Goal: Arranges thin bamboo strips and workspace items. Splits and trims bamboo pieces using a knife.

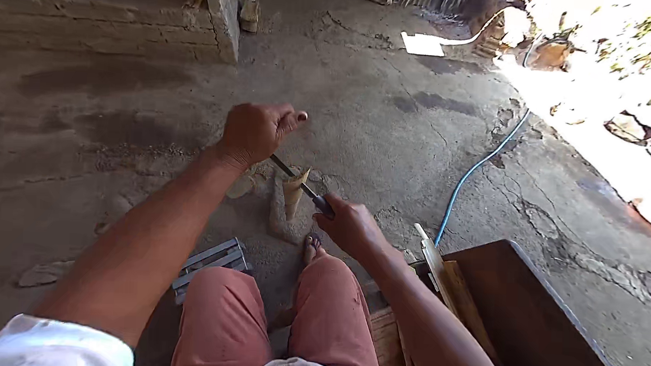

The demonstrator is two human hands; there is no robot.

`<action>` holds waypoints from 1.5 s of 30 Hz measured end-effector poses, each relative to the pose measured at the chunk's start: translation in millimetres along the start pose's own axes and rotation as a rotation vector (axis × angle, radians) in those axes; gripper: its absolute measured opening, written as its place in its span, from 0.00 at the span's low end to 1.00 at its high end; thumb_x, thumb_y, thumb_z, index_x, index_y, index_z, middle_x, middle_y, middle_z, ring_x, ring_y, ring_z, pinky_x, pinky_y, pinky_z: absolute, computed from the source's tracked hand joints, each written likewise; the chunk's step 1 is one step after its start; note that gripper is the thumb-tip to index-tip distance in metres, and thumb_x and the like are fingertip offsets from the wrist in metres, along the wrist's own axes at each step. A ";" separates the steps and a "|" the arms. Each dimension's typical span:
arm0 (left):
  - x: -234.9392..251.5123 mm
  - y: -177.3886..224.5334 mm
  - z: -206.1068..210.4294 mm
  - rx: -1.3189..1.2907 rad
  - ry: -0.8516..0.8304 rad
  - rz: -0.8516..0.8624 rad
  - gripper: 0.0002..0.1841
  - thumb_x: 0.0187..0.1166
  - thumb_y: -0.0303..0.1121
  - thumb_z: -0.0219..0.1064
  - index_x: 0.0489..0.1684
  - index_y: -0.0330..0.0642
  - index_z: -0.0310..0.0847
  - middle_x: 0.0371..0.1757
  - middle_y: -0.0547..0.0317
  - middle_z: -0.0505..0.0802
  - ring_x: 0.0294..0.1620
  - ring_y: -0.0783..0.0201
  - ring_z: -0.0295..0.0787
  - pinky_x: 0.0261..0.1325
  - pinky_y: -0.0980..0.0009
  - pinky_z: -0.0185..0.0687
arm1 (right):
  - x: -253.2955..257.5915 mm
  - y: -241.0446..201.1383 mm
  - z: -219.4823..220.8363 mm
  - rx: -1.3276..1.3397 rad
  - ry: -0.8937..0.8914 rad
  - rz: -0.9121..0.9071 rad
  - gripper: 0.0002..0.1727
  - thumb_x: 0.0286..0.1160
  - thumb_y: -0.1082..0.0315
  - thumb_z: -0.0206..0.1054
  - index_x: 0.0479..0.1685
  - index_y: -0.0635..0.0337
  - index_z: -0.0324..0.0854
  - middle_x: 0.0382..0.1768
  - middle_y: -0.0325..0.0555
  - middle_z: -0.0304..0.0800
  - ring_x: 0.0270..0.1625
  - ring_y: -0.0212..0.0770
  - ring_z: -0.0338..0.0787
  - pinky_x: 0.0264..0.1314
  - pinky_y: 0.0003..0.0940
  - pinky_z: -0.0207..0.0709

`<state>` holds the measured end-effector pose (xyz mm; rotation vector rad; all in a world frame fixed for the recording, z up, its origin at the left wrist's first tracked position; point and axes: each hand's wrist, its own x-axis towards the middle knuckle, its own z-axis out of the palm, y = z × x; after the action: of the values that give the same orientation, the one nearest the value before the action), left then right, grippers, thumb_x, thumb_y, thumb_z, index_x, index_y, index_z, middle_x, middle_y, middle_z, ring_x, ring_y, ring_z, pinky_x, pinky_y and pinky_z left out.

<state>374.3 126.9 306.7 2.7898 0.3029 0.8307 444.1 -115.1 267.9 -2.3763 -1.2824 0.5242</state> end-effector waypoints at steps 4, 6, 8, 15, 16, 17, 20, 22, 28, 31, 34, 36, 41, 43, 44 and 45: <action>6.7 -19.7 -16.3 -0.024 0.011 -0.160 0.22 0.93 0.48 0.50 0.50 0.43 0.87 0.27 0.53 0.87 0.28 0.53 0.85 0.32 0.50 0.79 | 40.0 5.4 10.4 -0.038 0.027 -0.078 0.14 0.78 0.59 0.68 0.55 0.55 0.85 0.31 0.50 0.91 0.35 0.52 0.93 0.36 0.55 0.84; -28.1 -65.1 70.4 0.028 0.071 -0.290 0.21 0.92 0.45 0.54 0.39 0.40 0.85 0.25 0.45 0.89 0.27 0.42 0.89 0.29 0.39 0.79 | 84.2 37.8 78.7 -0.031 -0.091 -0.005 0.15 0.82 0.60 0.61 0.58 0.56 0.83 0.38 0.56 0.93 0.44 0.59 0.95 0.44 0.63 0.84; -24.4 -100.8 105.2 0.086 -0.094 -0.380 0.22 0.93 0.45 0.52 0.39 0.36 0.83 0.29 0.38 0.90 0.34 0.35 0.91 0.33 0.36 0.77 | 129.0 45.1 98.6 -0.012 -0.149 0.021 0.16 0.84 0.59 0.61 0.62 0.56 0.82 0.43 0.58 0.93 0.50 0.61 0.94 0.51 0.65 0.83; 14.0 -108.9 43.4 -0.021 0.082 -0.196 0.23 0.90 0.48 0.55 0.39 0.39 0.87 0.22 0.47 0.87 0.24 0.45 0.87 0.26 0.43 0.76 | 123.4 7.8 27.0 -0.028 -0.091 -0.090 0.15 0.78 0.59 0.69 0.57 0.56 0.85 0.35 0.51 0.92 0.39 0.54 0.93 0.42 0.56 0.84; 15.9 -101.0 32.4 -0.039 0.070 -0.214 0.21 0.91 0.49 0.54 0.42 0.42 0.87 0.22 0.52 0.85 0.23 0.51 0.84 0.25 0.48 0.74 | 119.9 8.1 23.2 -0.044 -0.075 -0.099 0.15 0.76 0.58 0.70 0.55 0.54 0.85 0.32 0.49 0.92 0.36 0.51 0.93 0.38 0.54 0.85; 14.7 -98.3 32.7 -0.040 0.032 -0.251 0.21 0.92 0.48 0.53 0.44 0.42 0.86 0.23 0.53 0.85 0.24 0.52 0.83 0.26 0.51 0.74 | 125.7 14.8 32.6 -0.052 -0.075 -0.092 0.15 0.75 0.58 0.70 0.55 0.54 0.86 0.30 0.48 0.92 0.34 0.51 0.93 0.35 0.54 0.85; -19.8 -125.6 123.0 0.100 0.149 -0.318 0.22 0.89 0.45 0.54 0.33 0.37 0.87 0.21 0.45 0.87 0.22 0.43 0.88 0.21 0.45 0.75 | 163.4 57.8 114.8 0.007 -0.174 0.007 0.15 0.82 0.60 0.63 0.60 0.55 0.85 0.37 0.56 0.93 0.42 0.59 0.95 0.45 0.63 0.84; 0.8 -141.9 128.5 0.119 -0.077 -0.398 0.24 0.93 0.46 0.50 0.43 0.35 0.86 0.30 0.38 0.91 0.35 0.35 0.92 0.33 0.37 0.79 | 196.8 61.5 115.0 0.088 -0.216 0.018 0.16 0.83 0.60 0.63 0.62 0.57 0.84 0.41 0.58 0.93 0.47 0.60 0.93 0.50 0.65 0.82; 37.1 -147.1 70.8 0.083 0.077 -0.267 0.19 0.91 0.46 0.52 0.46 0.46 0.88 0.33 0.49 0.93 0.34 0.46 0.94 0.33 0.43 0.83 | 165.5 15.1 38.2 0.110 -0.131 -0.100 0.16 0.77 0.61 0.70 0.60 0.55 0.86 0.38 0.49 0.93 0.40 0.48 0.93 0.45 0.52 0.85; 16.5 -143.6 91.3 0.082 -0.209 -0.452 0.20 0.93 0.49 0.49 0.52 0.46 0.83 0.34 0.52 0.91 0.36 0.51 0.92 0.35 0.48 0.85 | 178.3 47.1 90.3 0.089 -0.187 -0.052 0.16 0.77 0.59 0.68 0.60 0.53 0.86 0.37 0.50 0.93 0.40 0.51 0.94 0.42 0.56 0.85; -68.1 -156.6 211.9 0.089 -0.442 -0.589 0.27 0.93 0.52 0.45 0.50 0.39 0.85 0.40 0.39 0.93 0.47 0.38 0.93 0.47 0.36 0.82 | 188.1 103.7 206.6 0.043 -0.452 0.146 0.18 0.85 0.58 0.59 0.67 0.53 0.81 0.51 0.59 0.93 0.58 0.61 0.92 0.59 0.67 0.81; -59.9 -179.5 228.6 0.046 -0.578 -0.597 0.27 0.95 0.50 0.43 0.59 0.38 0.82 0.52 0.37 0.93 0.59 0.38 0.91 0.58 0.37 0.80 | 207.4 110.8 222.8 0.028 -0.474 0.157 0.18 0.84 0.57 0.59 0.67 0.53 0.81 0.53 0.58 0.93 0.61 0.60 0.91 0.61 0.65 0.80; -79.0 -166.0 195.3 -0.864 0.290 -0.680 0.32 0.96 0.45 0.31 0.61 0.33 0.83 0.59 0.47 0.93 0.65 0.55 0.89 0.75 0.56 0.79 | 210.4 101.2 219.6 0.121 -0.457 0.202 0.17 0.84 0.58 0.62 0.65 0.54 0.81 0.51 0.57 0.93 0.60 0.58 0.92 0.61 0.63 0.81; -79.2 -129.6 146.7 -1.079 0.527 -0.499 0.39 0.85 0.70 0.34 0.58 0.53 0.88 0.54 0.64 0.95 0.61 0.64 0.90 0.71 0.60 0.81 | 216.0 94.8 218.5 0.165 -0.426 0.230 0.17 0.82 0.58 0.65 0.64 0.55 0.81 0.51 0.57 0.93 0.59 0.58 0.92 0.61 0.63 0.81; -82.3 -118.6 131.9 -1.074 0.516 -0.385 0.33 0.82 0.71 0.44 0.64 0.63 0.87 0.58 0.74 0.94 0.63 0.69 0.89 0.73 0.64 0.80 | 217.2 91.3 219.8 0.184 -0.430 0.231 0.18 0.81 0.57 0.67 0.64 0.56 0.80 0.51 0.57 0.92 0.59 0.58 0.91 0.61 0.62 0.81; -83.1 -111.5 125.3 -1.016 0.482 -0.322 0.26 0.82 0.65 0.56 0.70 0.67 0.82 0.62 0.79 0.92 0.66 0.73 0.87 0.74 0.66 0.80 | 217.2 88.5 221.8 0.203 -0.444 0.223 0.21 0.79 0.57 0.69 0.65 0.56 0.80 0.52 0.58 0.92 0.59 0.59 0.91 0.62 0.63 0.80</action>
<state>361.0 194.0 132.5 1.5512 0.2802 1.1392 507.7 59.4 3.9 -2.3166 -1.0656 1.2442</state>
